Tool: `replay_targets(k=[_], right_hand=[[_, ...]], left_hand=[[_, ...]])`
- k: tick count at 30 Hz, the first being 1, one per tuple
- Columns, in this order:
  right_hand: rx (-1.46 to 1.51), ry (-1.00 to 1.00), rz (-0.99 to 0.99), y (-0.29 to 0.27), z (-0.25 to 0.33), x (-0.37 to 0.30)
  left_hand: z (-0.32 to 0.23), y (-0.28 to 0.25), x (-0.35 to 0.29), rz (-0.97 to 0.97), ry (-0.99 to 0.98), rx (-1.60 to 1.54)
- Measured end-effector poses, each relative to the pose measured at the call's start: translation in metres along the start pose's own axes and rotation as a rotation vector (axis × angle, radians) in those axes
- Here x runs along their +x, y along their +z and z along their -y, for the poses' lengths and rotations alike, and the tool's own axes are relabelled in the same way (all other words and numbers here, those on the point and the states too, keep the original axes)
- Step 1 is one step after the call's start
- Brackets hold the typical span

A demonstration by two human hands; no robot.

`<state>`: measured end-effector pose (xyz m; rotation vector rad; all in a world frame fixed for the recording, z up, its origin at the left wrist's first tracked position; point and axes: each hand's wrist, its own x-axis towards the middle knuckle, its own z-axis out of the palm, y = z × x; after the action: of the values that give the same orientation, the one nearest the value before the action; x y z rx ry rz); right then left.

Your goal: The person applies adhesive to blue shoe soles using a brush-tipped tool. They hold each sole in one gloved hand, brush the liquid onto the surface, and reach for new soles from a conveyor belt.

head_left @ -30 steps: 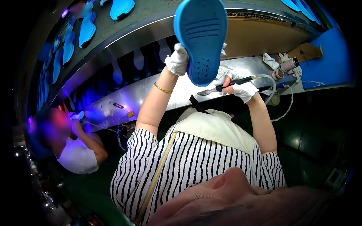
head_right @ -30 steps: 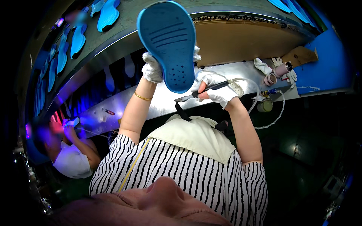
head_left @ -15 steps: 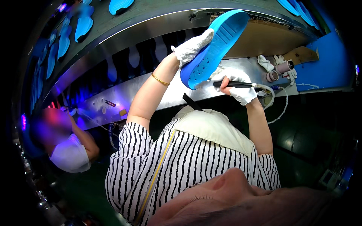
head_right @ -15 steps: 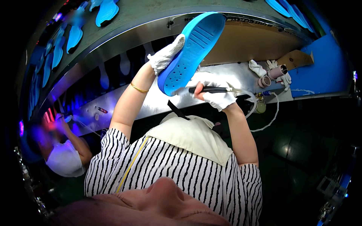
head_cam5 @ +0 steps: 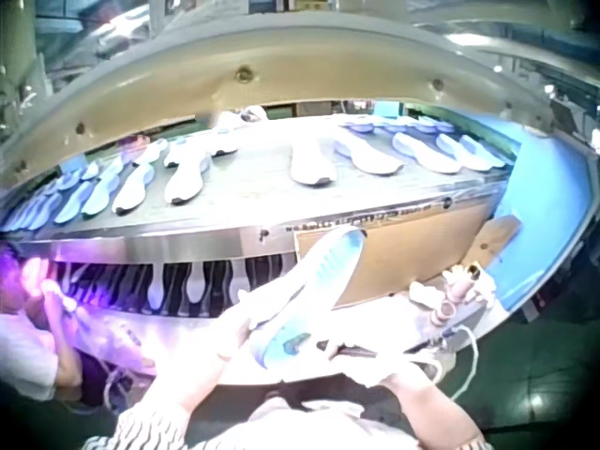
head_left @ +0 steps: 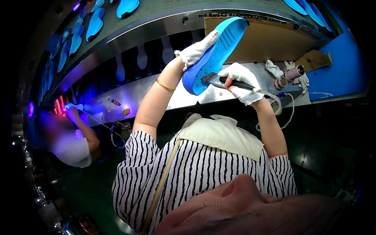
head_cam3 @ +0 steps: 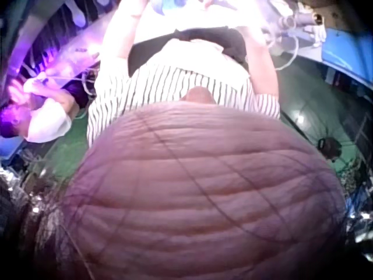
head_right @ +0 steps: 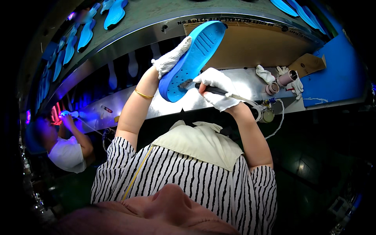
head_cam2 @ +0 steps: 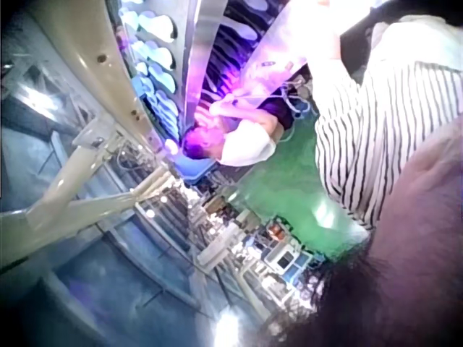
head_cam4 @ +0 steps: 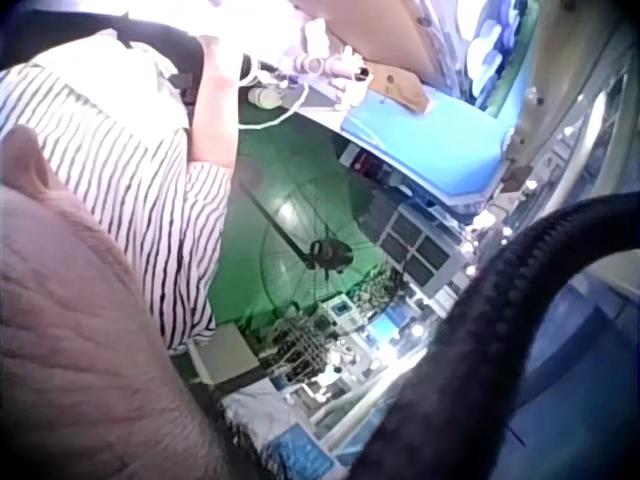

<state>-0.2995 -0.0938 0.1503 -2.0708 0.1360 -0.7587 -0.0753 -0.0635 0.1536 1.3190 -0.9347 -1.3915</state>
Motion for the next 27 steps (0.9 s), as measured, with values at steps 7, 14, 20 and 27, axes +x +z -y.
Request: replay_targets(k=[7,14,20,27], right_hand=[[0.27,0.02,0.022,-0.003,-0.003,0.002],[0.194,0.231,0.12,-0.006,0.002,0.0],[0.477,0.354,-0.29,-0.01,0.009,-0.012],[0.357,0.339,-0.502,0.02,-0.014,-0.022]], left_hand=[[0.002,-0.007,-0.014,0.06,0.009,0.147],[0.006,-0.019,-0.027,-0.013,0.025,-0.028],[0.023,-0.059,-0.038,0.276,0.576,-0.794],[0.101,-0.041,-0.031,0.429,-0.085,-1.143]])
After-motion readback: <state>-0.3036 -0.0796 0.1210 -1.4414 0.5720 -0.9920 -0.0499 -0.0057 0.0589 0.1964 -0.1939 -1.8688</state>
